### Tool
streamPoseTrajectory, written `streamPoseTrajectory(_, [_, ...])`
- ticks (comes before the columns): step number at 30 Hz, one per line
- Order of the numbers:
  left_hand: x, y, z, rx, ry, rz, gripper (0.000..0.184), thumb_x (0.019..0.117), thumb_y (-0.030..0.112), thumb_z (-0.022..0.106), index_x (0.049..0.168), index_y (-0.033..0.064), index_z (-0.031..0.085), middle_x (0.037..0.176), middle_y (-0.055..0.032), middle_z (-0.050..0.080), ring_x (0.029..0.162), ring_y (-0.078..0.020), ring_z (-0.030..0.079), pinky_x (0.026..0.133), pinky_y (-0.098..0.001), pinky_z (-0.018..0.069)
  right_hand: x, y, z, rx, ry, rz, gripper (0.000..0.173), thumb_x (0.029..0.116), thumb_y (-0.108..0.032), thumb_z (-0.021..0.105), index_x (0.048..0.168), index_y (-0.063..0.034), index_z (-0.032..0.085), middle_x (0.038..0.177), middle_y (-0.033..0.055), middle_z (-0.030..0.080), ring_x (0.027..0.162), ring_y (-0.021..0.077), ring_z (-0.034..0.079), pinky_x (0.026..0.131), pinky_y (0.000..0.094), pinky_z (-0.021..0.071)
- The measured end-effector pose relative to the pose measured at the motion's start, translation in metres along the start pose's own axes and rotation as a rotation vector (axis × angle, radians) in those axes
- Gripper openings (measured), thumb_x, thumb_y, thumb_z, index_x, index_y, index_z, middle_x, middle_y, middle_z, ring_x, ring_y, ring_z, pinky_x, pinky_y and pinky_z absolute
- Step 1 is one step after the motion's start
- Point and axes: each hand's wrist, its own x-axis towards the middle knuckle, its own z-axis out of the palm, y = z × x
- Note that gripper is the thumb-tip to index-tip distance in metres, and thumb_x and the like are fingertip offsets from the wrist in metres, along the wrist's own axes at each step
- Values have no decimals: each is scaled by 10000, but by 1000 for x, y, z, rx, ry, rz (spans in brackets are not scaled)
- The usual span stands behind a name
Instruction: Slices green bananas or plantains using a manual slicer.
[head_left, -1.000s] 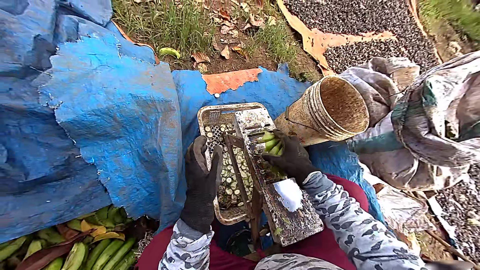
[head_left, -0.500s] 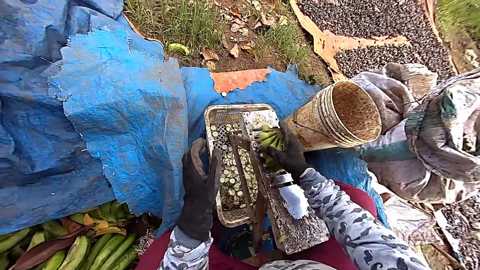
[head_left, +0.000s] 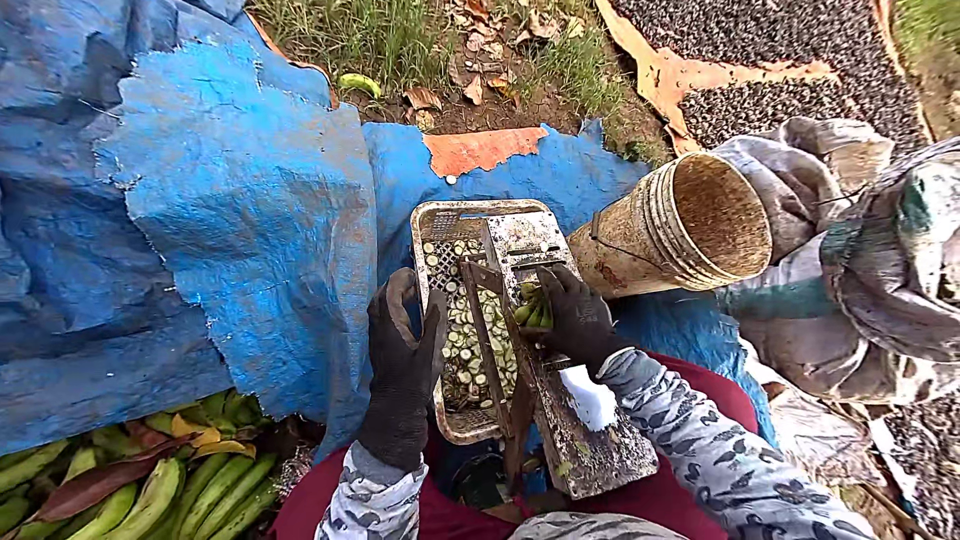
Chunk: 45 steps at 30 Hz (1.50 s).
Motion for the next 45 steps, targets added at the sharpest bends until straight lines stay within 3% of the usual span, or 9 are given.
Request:
streamPoseTrajectory(3, [-2, 3, 1, -1, -28, 17, 558, 988, 330, 642, 1473, 112, 476, 1484, -106, 512, 1334, -189, 527, 1078, -381, 472, 0, 16, 11, 273, 96, -59, 895, 836, -358, 839, 1580, -134, 395, 1350, 243, 607, 1189, 438, 624, 957, 633, 509])
streamPoseTrajectory(9, [-8, -2, -7, -65, -19, -12, 593, 978, 340, 645, 1488, 104, 455, 1481, -110, 507, 1350, -181, 512, 1087, -362, 471, -87, 34, 65, 675, 557, -277, 591, 980, -357, 649, 1403, 48, 570, 1372, 194, 642, 1247, 202, 640, 1065, 364, 523])
streamPoseTrajectory(12, [-9, -3, -3, -51, -44, -6, 580, 981, 332, 644, 1488, 124, 455, 1494, -89, 499, 1355, -176, 504, 1087, -374, 470, -37, 16, 69, 577, 660, -291, 388, 990, -228, 587, 1296, -10, 684, 1239, 169, 723, 1112, 297, 709, 948, 503, 566])
streamPoseTrajectory(19, [0, 1, -4, 19, -37, -32, 586, 997, 374, 620, 1503, 137, 447, 1502, -89, 496, 1370, -189, 496, 1102, -400, 461, 88, 16, 23, 699, 668, -204, 409, 1064, -183, 473, 1438, -53, 578, 1465, 141, 592, 1331, 302, 580, 1124, 521, 443])
streamPoseTrajectory(24, [2, -3, -1, 35, -48, -35, 581, 987, 385, 616, 1485, 125, 469, 1475, -94, 518, 1351, -193, 511, 1094, -400, 462, -32, 40, 15, 376, 579, -71, 511, 1030, -290, 507, 1519, -143, 511, 1334, 171, 661, 1136, 386, 665, 905, 614, 534])
streamPoseTrajectory(27, [0, 2, 5, 26, -80, -22, 578, 987, 371, 626, 1489, 137, 460, 1498, -81, 499, 1366, -190, 500, 1091, -403, 467, -52, 31, 36, 179, 423, 49, 783, 885, -513, 693, 1428, 32, 548, 1141, 292, 695, 1043, 500, 673, 909, 656, 517])
streamPoseTrajectory(38, [-11, -1, -4, -6, -33, -18, 585, 985, 384, 624, 1489, 138, 459, 1491, -83, 504, 1354, -176, 511, 1084, -380, 473, -125, 33, 43, 191, 248, 65, 520, 944, -392, 660, 1352, -69, 651, 1094, 255, 687, 929, 439, 702, 729, 587, 579])
streamPoseTrajectory(42, [-11, 0, -3, -13, -38, -9, 573, 985, 376, 626, 1479, 130, 474, 1492, -86, 504, 1350, -175, 512, 1086, -380, 468, -42, 2, 13, 146, 32, 218, 511, 1012, -375, 624, 1387, -30, 585, 1269, 275, 626, 1131, 445, 648, 908, 602, 526])
streamPoseTrajectory(45, [-7, 3, -3, -4, -55, 7, 552, 999, 352, 617, 1480, 127, 467, 1483, -85, 511, 1337, -174, 524, 1079, -380, 478, 30, -1, 14, 147, 158, 212, 493, 986, -384, 665, 1314, -22, 594, 1239, 282, 614, 1042, 468, 667, 797, 652, 547])
